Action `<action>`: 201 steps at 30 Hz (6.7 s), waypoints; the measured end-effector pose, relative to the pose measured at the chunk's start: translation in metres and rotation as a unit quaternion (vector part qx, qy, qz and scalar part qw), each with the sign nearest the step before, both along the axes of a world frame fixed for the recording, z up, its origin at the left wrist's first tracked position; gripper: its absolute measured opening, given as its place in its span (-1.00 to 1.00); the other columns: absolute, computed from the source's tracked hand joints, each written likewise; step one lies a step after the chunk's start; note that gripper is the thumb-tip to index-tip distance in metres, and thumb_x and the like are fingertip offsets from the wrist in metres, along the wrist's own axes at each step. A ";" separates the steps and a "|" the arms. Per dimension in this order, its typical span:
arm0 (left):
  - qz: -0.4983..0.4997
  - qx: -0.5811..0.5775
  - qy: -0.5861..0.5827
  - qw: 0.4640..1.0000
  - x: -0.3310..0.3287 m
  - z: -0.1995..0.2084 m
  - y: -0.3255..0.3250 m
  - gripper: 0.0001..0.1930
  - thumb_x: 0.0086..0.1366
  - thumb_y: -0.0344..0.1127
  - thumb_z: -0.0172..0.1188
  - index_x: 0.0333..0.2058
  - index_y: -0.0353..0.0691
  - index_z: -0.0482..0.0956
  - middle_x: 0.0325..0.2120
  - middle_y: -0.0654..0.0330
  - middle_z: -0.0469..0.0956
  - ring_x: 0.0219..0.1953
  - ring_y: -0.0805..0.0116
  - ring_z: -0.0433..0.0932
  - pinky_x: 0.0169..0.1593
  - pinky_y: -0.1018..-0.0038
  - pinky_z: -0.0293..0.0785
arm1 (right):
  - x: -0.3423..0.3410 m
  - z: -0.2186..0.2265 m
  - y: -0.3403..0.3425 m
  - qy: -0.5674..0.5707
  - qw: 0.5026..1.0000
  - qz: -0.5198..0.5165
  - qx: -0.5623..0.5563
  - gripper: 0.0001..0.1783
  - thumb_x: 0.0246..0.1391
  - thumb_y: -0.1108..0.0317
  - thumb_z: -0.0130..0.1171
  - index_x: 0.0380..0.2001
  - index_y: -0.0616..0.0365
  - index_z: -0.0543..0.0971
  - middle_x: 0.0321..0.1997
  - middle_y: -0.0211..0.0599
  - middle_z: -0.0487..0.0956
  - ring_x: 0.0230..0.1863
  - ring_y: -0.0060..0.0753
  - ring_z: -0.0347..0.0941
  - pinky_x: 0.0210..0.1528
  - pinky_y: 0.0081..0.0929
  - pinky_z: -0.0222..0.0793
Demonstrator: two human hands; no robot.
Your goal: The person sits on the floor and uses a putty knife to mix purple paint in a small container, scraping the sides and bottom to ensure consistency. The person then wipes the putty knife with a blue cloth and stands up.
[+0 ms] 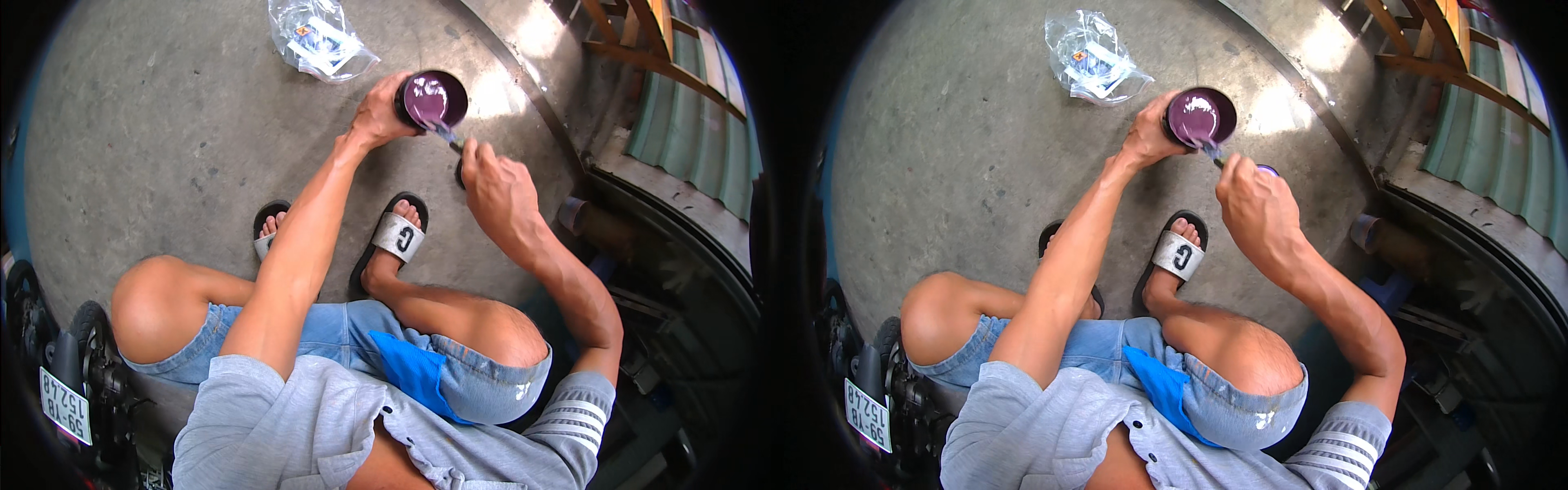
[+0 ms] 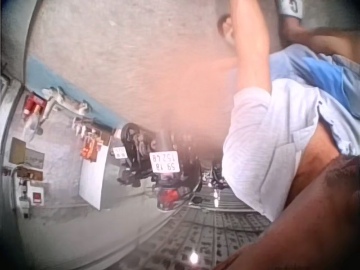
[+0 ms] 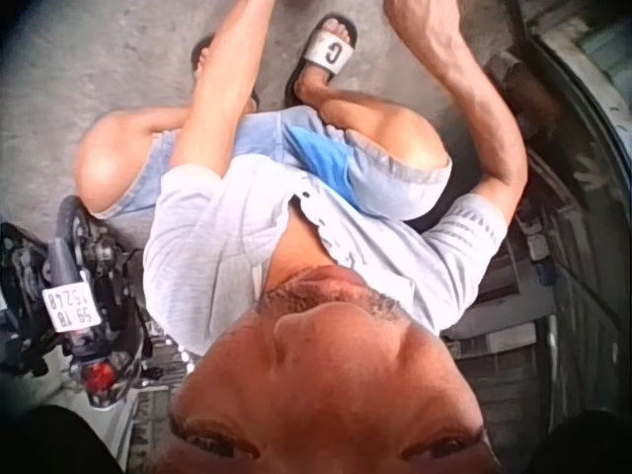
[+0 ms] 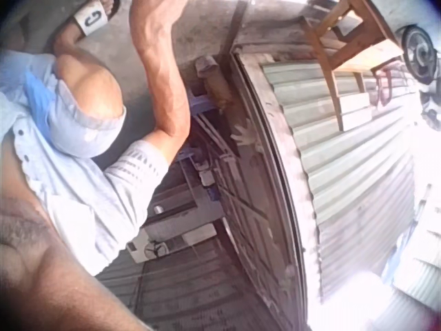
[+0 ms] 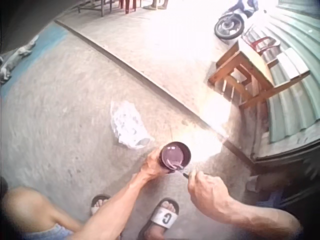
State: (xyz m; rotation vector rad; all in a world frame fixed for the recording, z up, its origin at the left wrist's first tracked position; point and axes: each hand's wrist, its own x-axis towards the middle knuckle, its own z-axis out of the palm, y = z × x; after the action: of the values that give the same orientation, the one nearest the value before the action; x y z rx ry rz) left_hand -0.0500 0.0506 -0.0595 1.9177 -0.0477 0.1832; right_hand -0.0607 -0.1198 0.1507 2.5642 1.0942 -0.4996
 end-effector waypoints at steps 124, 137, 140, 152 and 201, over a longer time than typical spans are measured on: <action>-0.006 -0.024 0.028 0.999 -0.004 -0.016 -0.001 0.07 -0.35 -0.21 0.67 0.23 -0.16 0.31 0.08 0.03 0.49 0.15 0.05 0.48 0.22 0.21 0.43 | -0.079 -0.099 -0.087 0.156 0.688 -0.429 0.565 -0.68 0.29 0.47 0.02 0.07 0.32 0.51 -0.47 -0.39 0.52 -0.53 -0.65 0.36 -0.49 -0.65 0.31; 0.000 -0.048 0.031 0.998 -0.005 -0.012 -0.002 0.01 -0.35 -0.22 0.65 0.18 -0.16 0.35 0.04 0.03 0.53 0.13 -0.01 0.49 0.20 0.23 0.43 | -0.103 -0.132 -0.053 0.234 0.580 -0.569 0.534 -0.71 0.40 0.26 -0.03 -0.23 0.26 0.55 -0.64 -0.57 0.34 -0.66 -0.77 0.22 -0.66 -0.70 0.10; -0.002 -0.045 0.025 0.999 -0.003 -0.012 -0.006 0.01 -0.36 -0.23 0.65 0.17 -0.16 0.35 0.03 0.03 0.53 0.12 -0.01 0.49 0.20 0.23 0.44 | -0.120 -0.108 -0.066 0.229 0.583 -0.614 0.480 -0.72 0.38 0.28 -0.01 -0.24 0.27 0.58 -0.65 -0.57 0.34 -0.66 -0.75 0.22 -0.65 -0.69 0.10; 0.008 -0.017 0.041 0.999 -0.008 -0.012 0.000 0.05 -0.36 -0.19 0.67 0.20 -0.13 0.33 0.10 0.08 0.49 0.17 0.03 0.45 0.24 0.20 0.41 | -0.134 -0.046 -0.119 0.211 0.593 -0.614 0.477 -0.68 0.36 0.28 0.02 -0.05 0.32 0.58 -0.61 -0.46 0.41 -0.61 -0.66 0.27 -0.57 -0.65 0.18; -0.001 -0.043 0.057 0.997 -0.007 -0.008 -0.002 0.06 -0.37 -0.17 0.67 0.21 -0.13 0.33 0.09 0.07 0.50 0.18 0.04 0.45 0.25 0.22 0.40 | -0.132 -0.123 -0.075 0.147 0.618 -0.593 0.495 -0.70 0.38 0.28 -0.01 -0.32 0.28 0.55 -0.66 -0.56 0.35 -0.64 -0.74 0.23 -0.63 -0.64 0.12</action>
State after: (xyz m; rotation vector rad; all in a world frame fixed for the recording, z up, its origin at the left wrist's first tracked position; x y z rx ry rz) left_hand -0.0571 0.0486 -0.0679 1.8398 0.0341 0.0722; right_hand -0.1929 -0.1949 0.0279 4.0481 -0.9060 -0.6909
